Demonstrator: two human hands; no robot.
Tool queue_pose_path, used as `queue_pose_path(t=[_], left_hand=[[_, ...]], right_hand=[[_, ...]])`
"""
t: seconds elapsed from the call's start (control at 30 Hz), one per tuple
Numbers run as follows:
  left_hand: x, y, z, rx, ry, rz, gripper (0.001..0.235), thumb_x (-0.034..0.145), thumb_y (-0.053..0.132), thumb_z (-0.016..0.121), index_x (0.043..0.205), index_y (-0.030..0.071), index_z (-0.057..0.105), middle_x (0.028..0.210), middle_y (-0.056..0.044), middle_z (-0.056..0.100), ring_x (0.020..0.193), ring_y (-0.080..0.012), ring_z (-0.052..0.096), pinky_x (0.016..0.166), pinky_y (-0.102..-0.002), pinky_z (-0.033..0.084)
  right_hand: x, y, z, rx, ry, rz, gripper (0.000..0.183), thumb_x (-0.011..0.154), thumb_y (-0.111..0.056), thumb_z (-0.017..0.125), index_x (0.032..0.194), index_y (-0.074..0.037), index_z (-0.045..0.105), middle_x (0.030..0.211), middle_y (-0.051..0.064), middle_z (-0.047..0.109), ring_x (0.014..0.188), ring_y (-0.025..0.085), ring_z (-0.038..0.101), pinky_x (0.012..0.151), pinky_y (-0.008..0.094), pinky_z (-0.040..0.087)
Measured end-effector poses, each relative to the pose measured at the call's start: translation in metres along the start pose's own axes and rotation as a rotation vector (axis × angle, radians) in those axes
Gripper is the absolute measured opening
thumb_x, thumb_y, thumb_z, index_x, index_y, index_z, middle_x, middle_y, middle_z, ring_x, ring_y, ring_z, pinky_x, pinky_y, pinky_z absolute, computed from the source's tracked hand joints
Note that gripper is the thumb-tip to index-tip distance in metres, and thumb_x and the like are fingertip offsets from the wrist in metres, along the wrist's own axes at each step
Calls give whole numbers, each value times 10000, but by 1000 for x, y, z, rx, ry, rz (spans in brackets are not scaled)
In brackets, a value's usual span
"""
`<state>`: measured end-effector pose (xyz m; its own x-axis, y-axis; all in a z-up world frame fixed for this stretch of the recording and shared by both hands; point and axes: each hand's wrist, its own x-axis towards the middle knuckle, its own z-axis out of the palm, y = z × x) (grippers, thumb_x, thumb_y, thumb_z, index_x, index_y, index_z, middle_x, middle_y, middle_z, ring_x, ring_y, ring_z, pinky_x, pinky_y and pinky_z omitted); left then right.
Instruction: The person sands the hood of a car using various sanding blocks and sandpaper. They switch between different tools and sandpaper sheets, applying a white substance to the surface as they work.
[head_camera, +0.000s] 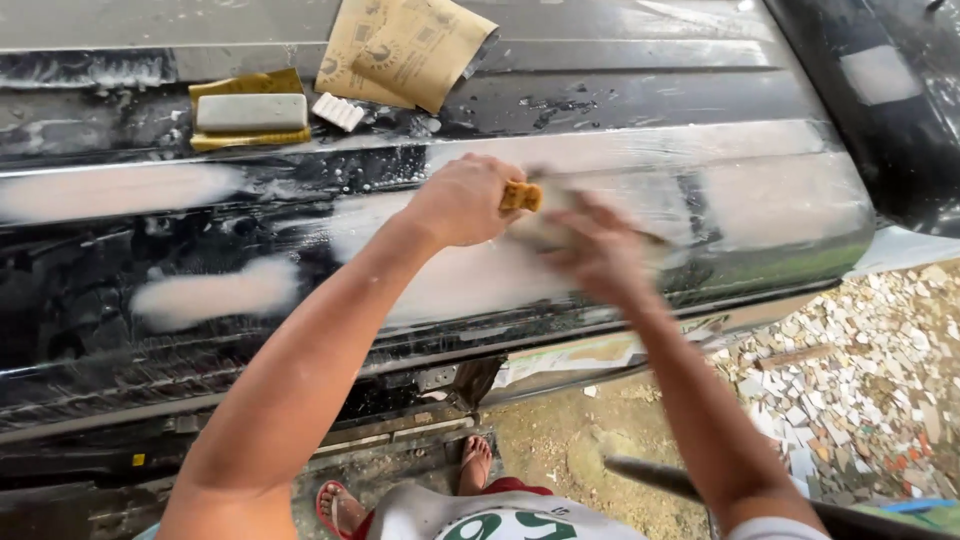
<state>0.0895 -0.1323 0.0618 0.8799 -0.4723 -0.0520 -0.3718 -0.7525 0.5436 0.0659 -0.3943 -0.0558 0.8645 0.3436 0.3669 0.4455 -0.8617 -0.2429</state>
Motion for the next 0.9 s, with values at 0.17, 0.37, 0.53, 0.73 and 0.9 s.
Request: queue_pose_path(t=[0.17, 0.37, 0.53, 0.73, 0.9], left_hand=[[33, 16, 7, 81, -9, 24, 280, 796, 247, 714, 1064, 174, 749, 996, -114, 744, 997, -354, 712, 908, -499, 558], [55, 30, 29, 126, -148, 122, 274, 807, 313, 699, 1052, 195, 735, 1022, -85, 730, 1035, -338, 690, 953, -492, 530], [-60, -82, -42, -35, 171, 93, 288, 781, 125, 699, 1067, 148, 712, 1003, -146, 722, 1002, -406, 667, 921, -512, 505], [-123, -242, -40, 255, 643, -368, 437, 834, -8, 702, 1258, 89, 660, 1268, -316, 508, 1048, -454, 550, 813, -543, 518], [-158, -263, -26, 530, 1042, -101, 598, 725, -140, 815, 1298, -92, 651, 1231, -218, 461, 1064, -406, 602, 891, -518, 592]], right_hand=[[12, 3, 85, -86, 180, -130, 548, 632, -532, 793, 1166, -473, 686, 1205, 54, 654, 1058, 304, 648, 904, 348, 488], [28, -86, 15, 489, -157, -124, 541, 716, -384, 808, 1228, -283, 663, 1136, 126, 679, 932, 367, 626, 893, 421, 452], [0, 94, -36, 21, -53, 39, 681, 671, -442, 835, 1309, -516, 609, 1429, 67, 557, 1366, 293, 490, 1120, 405, 380], [55, -137, -33, 290, -575, -63, 492, 876, -322, 702, 1354, -357, 593, 1625, 90, 192, 1473, 324, 155, 1156, 617, 198], [35, -44, -60, 75, -550, 9, 501, 862, -414, 687, 1353, -369, 599, 1621, 45, 269, 1432, 279, 299, 1164, 515, 246]])
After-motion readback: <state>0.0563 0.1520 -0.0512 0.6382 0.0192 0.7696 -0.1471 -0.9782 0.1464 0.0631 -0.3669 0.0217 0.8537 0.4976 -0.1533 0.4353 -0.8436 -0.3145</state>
